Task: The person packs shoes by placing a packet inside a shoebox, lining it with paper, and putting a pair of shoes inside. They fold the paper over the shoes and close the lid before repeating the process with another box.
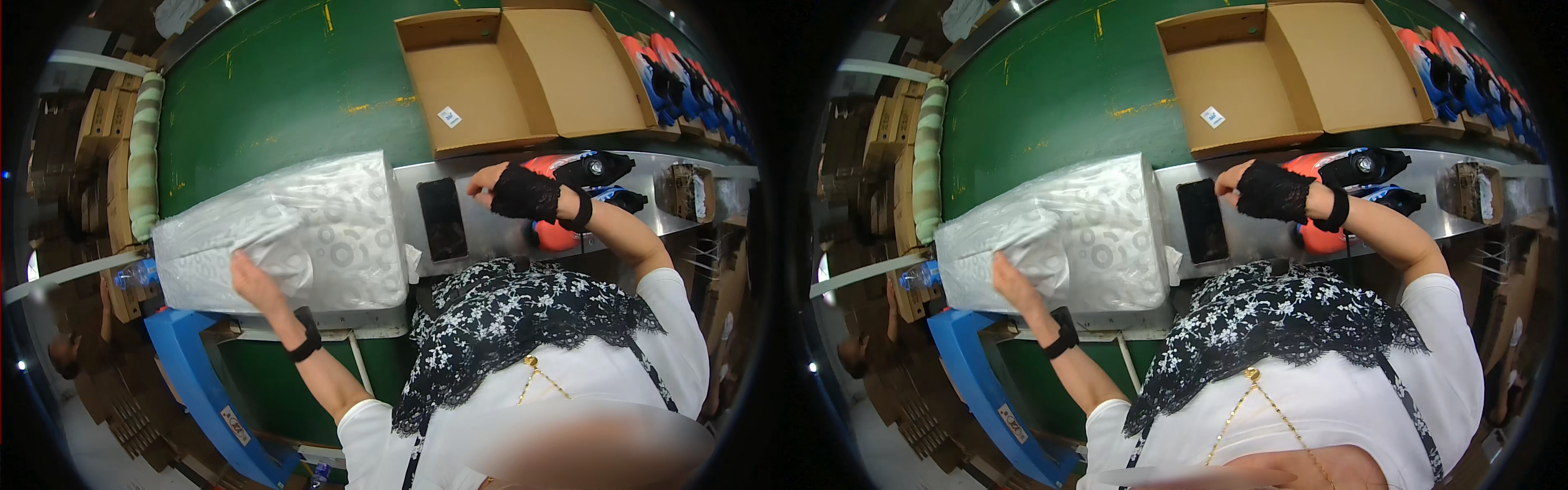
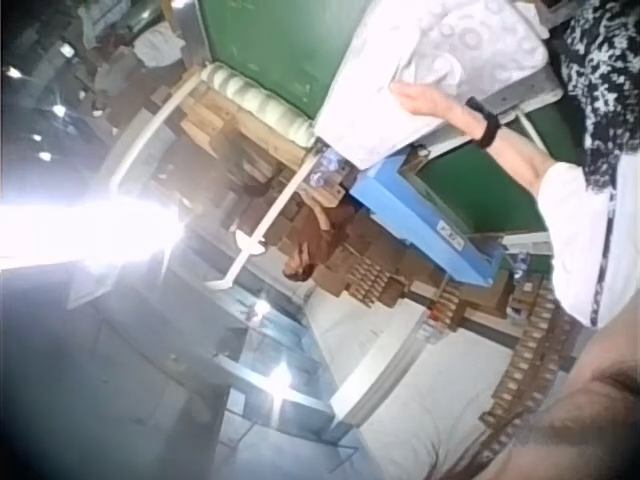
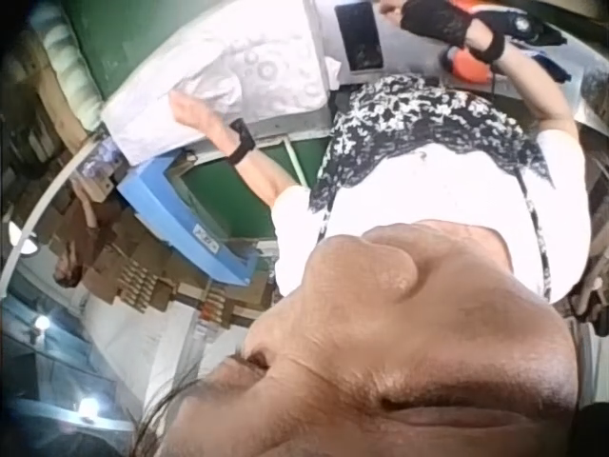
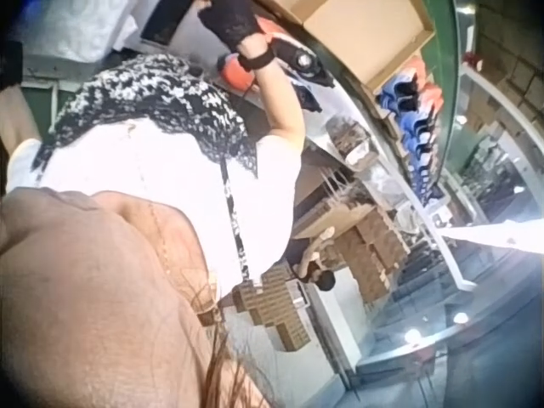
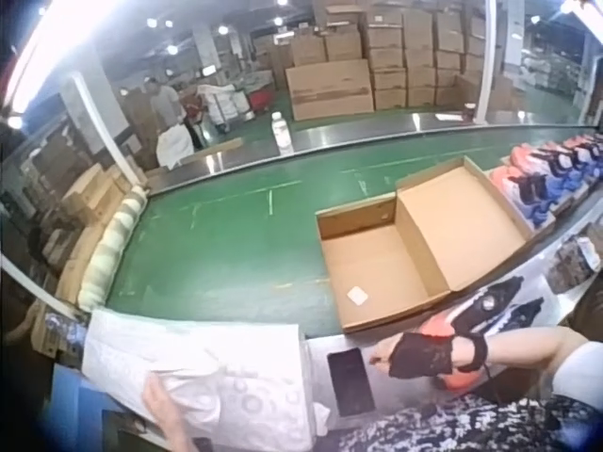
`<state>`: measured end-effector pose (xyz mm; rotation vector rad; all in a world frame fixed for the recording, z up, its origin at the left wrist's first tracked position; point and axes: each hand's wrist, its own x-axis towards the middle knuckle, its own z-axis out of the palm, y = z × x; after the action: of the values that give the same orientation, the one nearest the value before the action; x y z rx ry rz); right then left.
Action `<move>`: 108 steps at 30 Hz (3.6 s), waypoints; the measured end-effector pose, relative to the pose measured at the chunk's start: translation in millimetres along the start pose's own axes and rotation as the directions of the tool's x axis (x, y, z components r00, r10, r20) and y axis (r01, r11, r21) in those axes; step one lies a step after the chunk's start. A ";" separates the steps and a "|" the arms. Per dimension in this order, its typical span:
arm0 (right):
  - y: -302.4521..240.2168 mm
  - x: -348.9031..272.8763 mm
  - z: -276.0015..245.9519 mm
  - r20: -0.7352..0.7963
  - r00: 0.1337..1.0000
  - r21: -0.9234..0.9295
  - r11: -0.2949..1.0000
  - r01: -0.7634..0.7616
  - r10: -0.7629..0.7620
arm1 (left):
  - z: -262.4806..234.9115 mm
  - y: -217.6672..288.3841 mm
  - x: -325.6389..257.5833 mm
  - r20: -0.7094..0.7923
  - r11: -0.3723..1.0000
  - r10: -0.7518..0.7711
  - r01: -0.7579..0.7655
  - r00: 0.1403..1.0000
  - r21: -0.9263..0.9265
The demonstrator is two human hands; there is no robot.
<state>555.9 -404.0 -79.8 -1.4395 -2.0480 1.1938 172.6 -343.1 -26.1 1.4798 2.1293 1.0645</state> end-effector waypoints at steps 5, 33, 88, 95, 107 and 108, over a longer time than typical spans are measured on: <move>-48.3 -1.5 -12.3 0.107 0.979 0.219 0.964 0.149 -0.175 | 17.3 144.8 -28.2 0.063 0.796 -0.092 0.111 0.994 -0.595; -82.9 -17.2 -124.4 -0.600 0.780 0.554 0.796 0.244 0.179 | 148.5 227.5 -109.6 0.446 0.547 0.693 -0.011 0.566 -0.837; 111.6 -295.6 -168.3 -0.876 -0.474 0.355 0.789 -0.501 0.093 | 303.1 329.3 -53.5 0.362 -0.198 0.909 -0.978 -0.209 -0.067; 87.3 -294.9 -153.0 -0.907 -0.421 0.183 0.919 -0.348 0.021 | 342.1 307.3 -54.7 0.863 -0.115 0.486 -0.989 -0.138 -0.093; 98.6 -294.2 -129.1 -0.895 -0.442 0.244 0.886 -0.394 0.050 | 324.1 296.4 -97.7 0.844 -0.104 0.457 -0.959 -0.281 -0.263; 91.3 -293.8 -123.3 -0.893 -0.449 0.250 0.877 -0.411 0.044 | 316.8 293.2 -85.7 0.794 -0.118 0.557 -0.970 -0.243 -0.214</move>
<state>816.5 -603.3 -33.3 -1.8805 -0.3711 -0.5768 601.8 -246.4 -32.1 3.1825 0.2906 -0.2510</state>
